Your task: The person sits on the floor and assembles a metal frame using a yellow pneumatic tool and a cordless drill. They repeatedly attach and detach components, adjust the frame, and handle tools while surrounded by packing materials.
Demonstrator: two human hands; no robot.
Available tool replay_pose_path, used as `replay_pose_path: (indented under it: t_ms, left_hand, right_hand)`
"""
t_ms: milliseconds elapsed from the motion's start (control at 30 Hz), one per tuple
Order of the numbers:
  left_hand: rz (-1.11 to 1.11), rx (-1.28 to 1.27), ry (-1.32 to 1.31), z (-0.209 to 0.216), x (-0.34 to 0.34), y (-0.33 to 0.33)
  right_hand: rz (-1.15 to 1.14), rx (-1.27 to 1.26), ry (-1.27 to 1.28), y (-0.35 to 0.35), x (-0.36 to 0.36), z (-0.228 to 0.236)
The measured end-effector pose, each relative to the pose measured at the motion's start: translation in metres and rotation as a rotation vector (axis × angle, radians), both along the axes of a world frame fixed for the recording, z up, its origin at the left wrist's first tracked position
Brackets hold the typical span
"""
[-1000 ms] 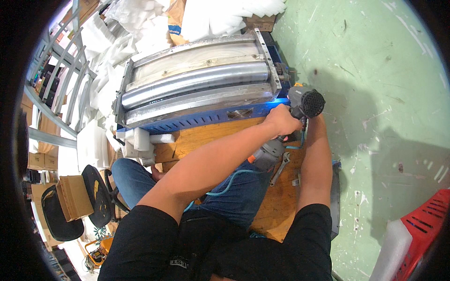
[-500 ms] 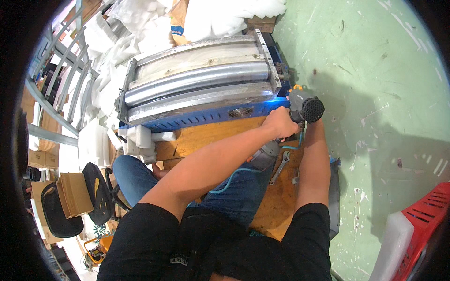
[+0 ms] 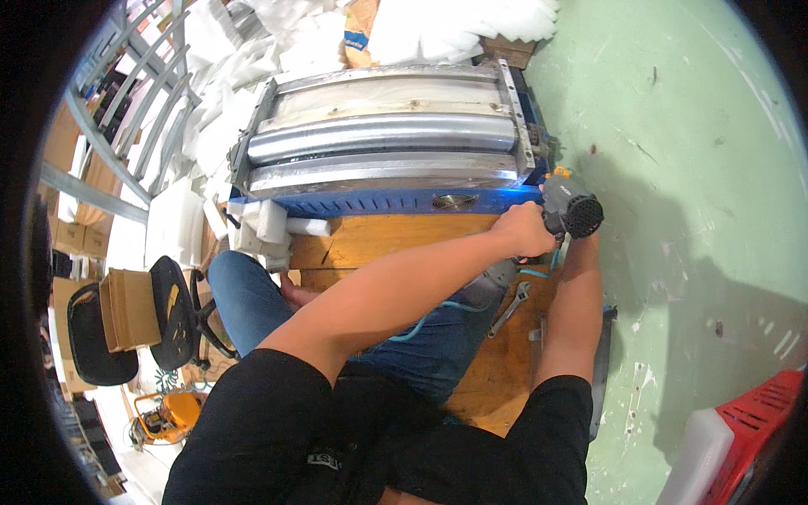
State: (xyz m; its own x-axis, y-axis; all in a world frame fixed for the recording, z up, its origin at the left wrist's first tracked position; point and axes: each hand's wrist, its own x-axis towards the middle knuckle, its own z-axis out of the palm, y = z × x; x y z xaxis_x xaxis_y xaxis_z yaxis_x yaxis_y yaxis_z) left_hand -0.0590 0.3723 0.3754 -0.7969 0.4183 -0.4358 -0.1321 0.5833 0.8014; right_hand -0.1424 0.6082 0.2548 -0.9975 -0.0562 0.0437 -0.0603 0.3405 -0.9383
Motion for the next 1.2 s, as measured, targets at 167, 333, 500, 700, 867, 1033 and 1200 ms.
replay_pose_path:
  t_ms: [167,333,500,700,867,1033,1200]
  left_hand:
    - [0.04,0.031,0.05,0.001,-0.001,-0.002]
    - [0.003,0.045,0.02,0.006,-0.002,0.0]
    - [-0.005,-0.022,0.003,0.01,0.0,0.001]
    - [-0.039,0.012,-0.005,0.021,0.003,-0.001]
    - [-0.012,-0.015,0.016,0.011,-0.003,-0.003]
    - [0.004,0.01,0.049,-0.001,-0.008,0.004]
    - [0.074,0.04,0.098,0.0,-0.007,0.01]
  right_hand:
    - [-0.016,-0.004,-0.028,-0.006,-0.002,0.005]
    - [-0.052,-0.015,-0.047,-0.007,0.006,0.003]
    - [-0.061,-0.038,-0.061,-0.02,0.013,-0.002]
    - [-0.094,-0.045,-0.067,-0.017,0.024,-0.003]
    - [-0.082,-0.073,-0.079,-0.033,0.027,-0.009]
    - [-0.086,-0.08,-0.08,-0.041,0.031,-0.01]
    - [-0.082,-0.088,-0.082,-0.048,0.036,-0.011]
